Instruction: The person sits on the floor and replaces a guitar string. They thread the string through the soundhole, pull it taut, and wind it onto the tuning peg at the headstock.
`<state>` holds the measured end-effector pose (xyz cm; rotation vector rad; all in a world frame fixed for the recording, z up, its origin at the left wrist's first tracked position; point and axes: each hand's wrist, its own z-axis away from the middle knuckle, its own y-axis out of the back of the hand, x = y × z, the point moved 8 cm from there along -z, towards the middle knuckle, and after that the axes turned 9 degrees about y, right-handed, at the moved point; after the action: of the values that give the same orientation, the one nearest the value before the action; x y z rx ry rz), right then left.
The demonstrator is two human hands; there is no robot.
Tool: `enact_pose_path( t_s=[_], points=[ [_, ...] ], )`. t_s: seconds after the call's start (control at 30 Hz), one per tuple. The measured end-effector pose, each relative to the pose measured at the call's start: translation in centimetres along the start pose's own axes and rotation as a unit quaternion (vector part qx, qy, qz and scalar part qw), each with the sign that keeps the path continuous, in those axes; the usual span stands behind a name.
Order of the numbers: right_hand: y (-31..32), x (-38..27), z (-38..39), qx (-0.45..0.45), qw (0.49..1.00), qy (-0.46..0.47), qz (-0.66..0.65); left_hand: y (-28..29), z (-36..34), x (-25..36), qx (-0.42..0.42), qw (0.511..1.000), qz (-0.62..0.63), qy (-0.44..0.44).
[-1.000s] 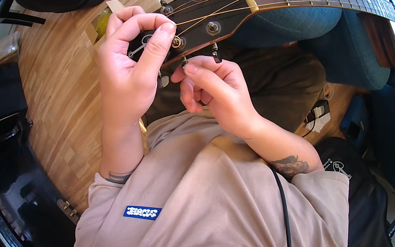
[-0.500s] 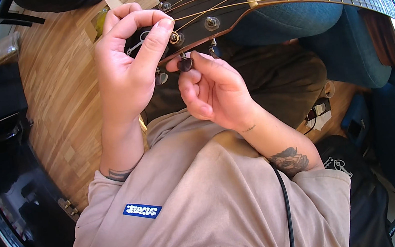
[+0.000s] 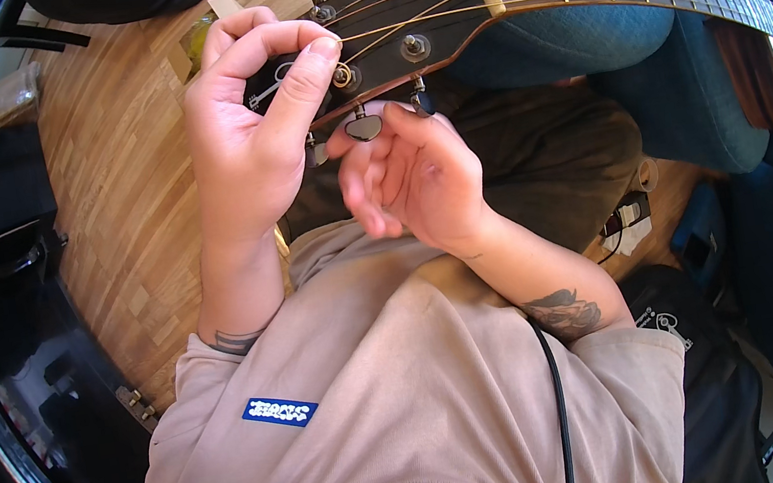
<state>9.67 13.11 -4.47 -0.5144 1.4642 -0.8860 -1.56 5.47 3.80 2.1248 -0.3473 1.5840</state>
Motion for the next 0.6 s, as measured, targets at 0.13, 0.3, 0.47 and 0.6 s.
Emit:
enact_pose_path(
  t_s=[0.13,0.3,0.47,0.6],
  points=[
    [-1.5,1.4,0.2,-0.092,0.945,-0.120,-0.291,-0.1,0.1,-0.1,0.002,1.000,0.025,0.017],
    [-0.5,1.9,0.3,-0.014,0.960,-0.101,-0.260,0.0,-0.1,0.1,-0.003,1.000,-0.003,-0.015],
    [1.0,-2.5,-0.1,0.141,0.959,0.144,0.199,0.0,-0.1,-0.1,0.000,1.000,-0.004,-0.016],
    [0.6,-3.3,0.2,0.133,0.921,0.258,0.261,0.0,-0.1,0.0,0.003,1.000,-0.003,-0.017]
  ],
)
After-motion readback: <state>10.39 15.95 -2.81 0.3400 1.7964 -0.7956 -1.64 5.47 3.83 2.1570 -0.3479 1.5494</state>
